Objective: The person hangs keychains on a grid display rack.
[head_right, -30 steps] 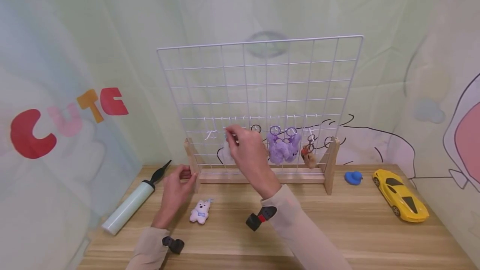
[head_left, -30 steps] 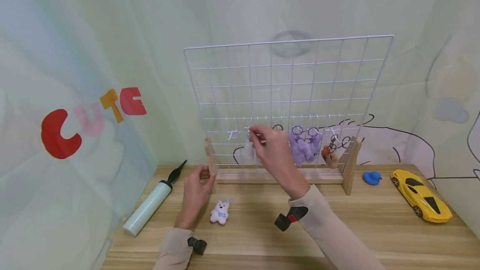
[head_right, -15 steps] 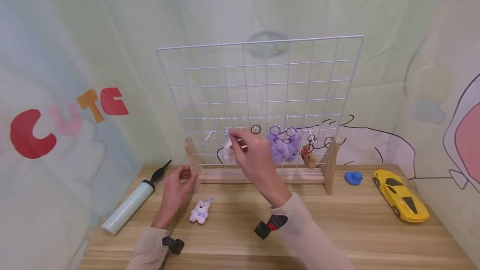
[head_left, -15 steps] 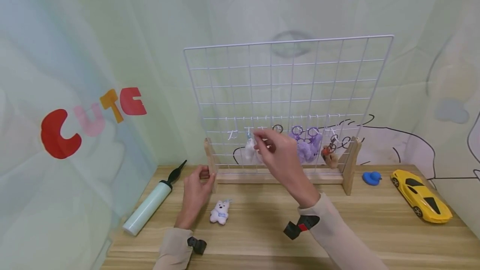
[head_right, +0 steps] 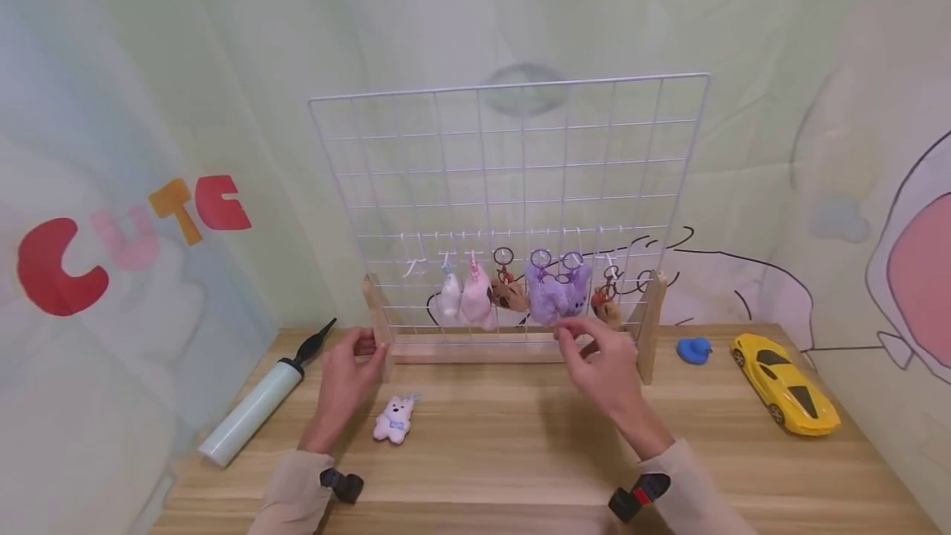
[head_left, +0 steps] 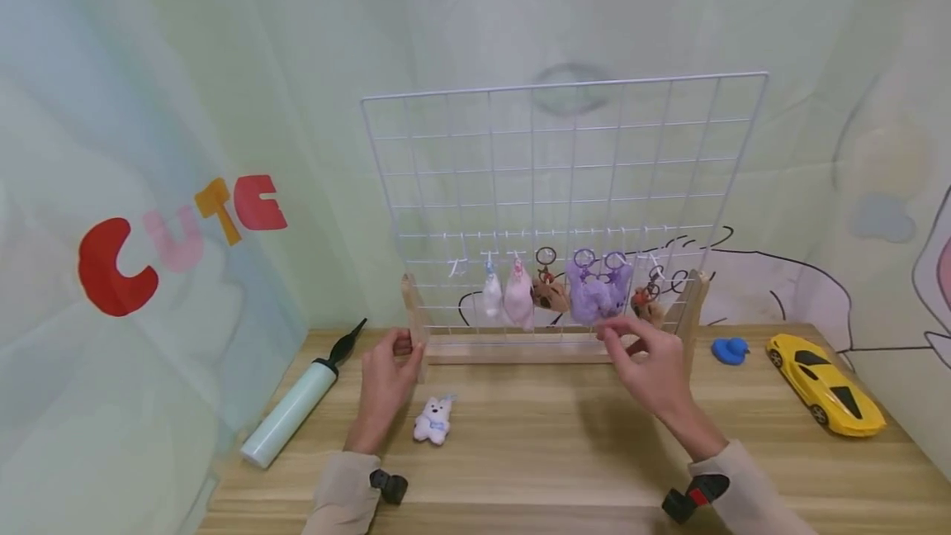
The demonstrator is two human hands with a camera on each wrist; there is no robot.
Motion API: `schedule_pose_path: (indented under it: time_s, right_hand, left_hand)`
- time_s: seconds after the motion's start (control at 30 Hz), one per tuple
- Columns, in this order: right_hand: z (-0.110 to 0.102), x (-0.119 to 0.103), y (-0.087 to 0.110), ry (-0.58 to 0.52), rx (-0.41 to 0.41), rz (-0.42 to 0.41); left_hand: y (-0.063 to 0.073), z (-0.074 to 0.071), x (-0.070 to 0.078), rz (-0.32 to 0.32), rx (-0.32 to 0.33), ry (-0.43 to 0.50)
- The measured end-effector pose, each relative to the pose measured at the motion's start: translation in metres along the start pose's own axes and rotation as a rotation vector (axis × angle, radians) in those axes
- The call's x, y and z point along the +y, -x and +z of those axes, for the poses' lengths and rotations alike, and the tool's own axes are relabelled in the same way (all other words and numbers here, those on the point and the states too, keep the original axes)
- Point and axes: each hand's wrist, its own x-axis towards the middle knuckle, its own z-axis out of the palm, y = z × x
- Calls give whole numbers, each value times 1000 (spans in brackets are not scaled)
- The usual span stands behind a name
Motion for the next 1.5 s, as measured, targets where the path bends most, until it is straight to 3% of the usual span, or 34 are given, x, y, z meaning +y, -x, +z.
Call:
schedule_pose_path:
  time_s: [0.13, 0.27, 0.43, 0.67, 0.9, 1.1, 1.3, 1.5]
  right_hand:
    - [-29, 33, 17, 17, 63, 208]
    - [-47, 59, 21, 82, 163, 386]
    - [-53, 80, 22, 169, 223, 489]
    - [-54, 96, 30, 111, 101, 596]
    - [-54, 99, 33, 110, 6, 628]
    - [-58, 97, 35, 127, 1, 647]
    - [-64, 96, 35, 151, 18, 648]
    - [-66, 96, 33, 142, -2, 644]
  left_hand:
    - [2, 0, -1, -7, -3, 7]
    - [3, -2, -3, -14, 12, 6]
    - [3, -1, -5, -8, 21, 10]
    - [6, 0, -2, -24, 4, 13]
    - [8, -12, -2, -43, -16, -14]
    - [25, -26, 9, -51, -96, -52]
    - [43, -13, 18, 13, -219, -54]
    - [49, 5, 23, -7, -338, -98]
